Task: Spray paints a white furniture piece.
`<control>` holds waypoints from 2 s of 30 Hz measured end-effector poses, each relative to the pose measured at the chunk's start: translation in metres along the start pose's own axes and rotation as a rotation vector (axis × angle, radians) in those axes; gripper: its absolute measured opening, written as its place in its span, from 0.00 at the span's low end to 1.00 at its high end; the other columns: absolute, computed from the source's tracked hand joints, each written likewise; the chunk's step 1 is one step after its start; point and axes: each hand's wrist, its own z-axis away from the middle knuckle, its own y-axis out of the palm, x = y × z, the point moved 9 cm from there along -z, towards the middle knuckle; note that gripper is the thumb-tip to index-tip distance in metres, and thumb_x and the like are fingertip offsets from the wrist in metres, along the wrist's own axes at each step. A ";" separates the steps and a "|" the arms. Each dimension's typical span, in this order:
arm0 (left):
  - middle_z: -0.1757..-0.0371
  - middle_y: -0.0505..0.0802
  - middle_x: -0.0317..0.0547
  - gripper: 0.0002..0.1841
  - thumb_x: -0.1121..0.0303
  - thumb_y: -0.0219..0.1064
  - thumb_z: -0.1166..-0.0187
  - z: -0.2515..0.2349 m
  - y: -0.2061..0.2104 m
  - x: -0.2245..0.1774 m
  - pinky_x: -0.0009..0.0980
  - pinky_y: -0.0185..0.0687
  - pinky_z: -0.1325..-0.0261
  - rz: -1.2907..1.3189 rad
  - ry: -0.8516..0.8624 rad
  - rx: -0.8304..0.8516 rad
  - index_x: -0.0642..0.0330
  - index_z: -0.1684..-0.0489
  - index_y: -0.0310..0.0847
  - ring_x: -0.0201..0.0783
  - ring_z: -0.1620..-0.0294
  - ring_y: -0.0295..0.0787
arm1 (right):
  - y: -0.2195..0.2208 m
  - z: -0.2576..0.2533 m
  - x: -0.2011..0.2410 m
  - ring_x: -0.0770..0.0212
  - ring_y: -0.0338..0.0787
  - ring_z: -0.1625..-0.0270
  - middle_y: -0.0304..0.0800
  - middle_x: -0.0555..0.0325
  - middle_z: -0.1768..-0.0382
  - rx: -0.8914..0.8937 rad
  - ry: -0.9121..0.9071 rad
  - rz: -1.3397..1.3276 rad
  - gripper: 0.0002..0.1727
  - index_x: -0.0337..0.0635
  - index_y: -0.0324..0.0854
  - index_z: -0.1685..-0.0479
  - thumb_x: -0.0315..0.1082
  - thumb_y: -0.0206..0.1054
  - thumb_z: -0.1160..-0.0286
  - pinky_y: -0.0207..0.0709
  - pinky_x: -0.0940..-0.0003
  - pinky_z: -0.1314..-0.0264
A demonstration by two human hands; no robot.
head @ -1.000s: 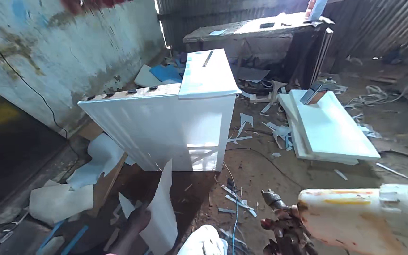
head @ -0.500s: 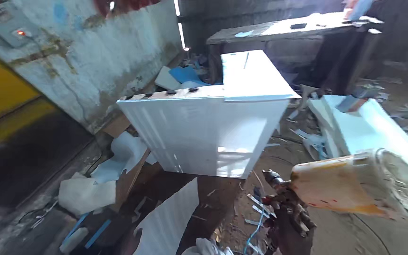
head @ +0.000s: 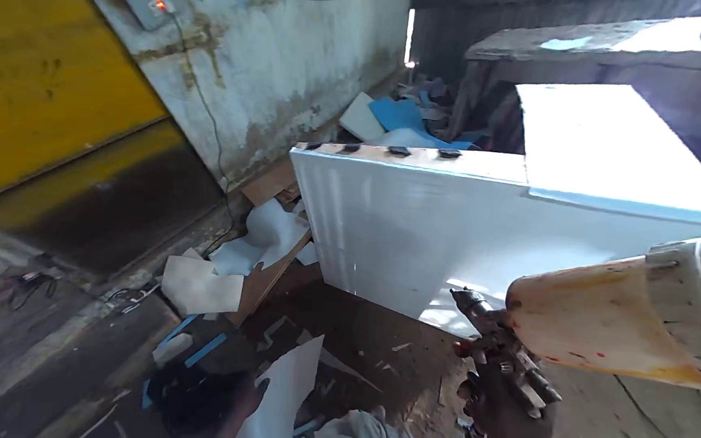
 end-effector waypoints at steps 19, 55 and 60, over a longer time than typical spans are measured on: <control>0.28 0.88 0.57 0.25 0.49 0.60 0.12 -0.071 -0.065 0.164 0.58 0.70 0.19 0.153 -0.122 -0.107 0.57 0.26 0.81 0.55 0.23 0.81 | 0.202 -0.047 -0.009 0.60 0.87 0.81 0.94 0.52 0.66 0.113 -0.166 0.079 0.16 0.38 0.83 0.44 0.33 0.72 0.29 0.81 0.69 0.86; 0.25 0.84 0.67 0.26 0.52 0.60 0.11 -0.149 -0.122 0.045 0.61 0.65 0.17 0.016 0.192 0.023 0.62 0.25 0.79 0.63 0.19 0.75 | 0.122 0.006 -0.012 0.62 0.87 0.82 0.94 0.55 0.67 -0.408 -0.267 0.162 0.17 0.38 0.83 0.42 0.31 0.72 0.29 0.82 0.70 0.85; 0.24 0.83 0.65 0.25 0.53 0.61 0.11 -0.138 -0.121 0.010 0.59 0.65 0.16 -0.024 0.255 0.034 0.64 0.26 0.80 0.60 0.18 0.75 | 0.088 0.014 -0.006 0.62 0.86 0.83 0.94 0.55 0.69 -0.482 -0.263 0.197 0.17 0.37 0.82 0.41 0.33 0.72 0.27 0.82 0.69 0.86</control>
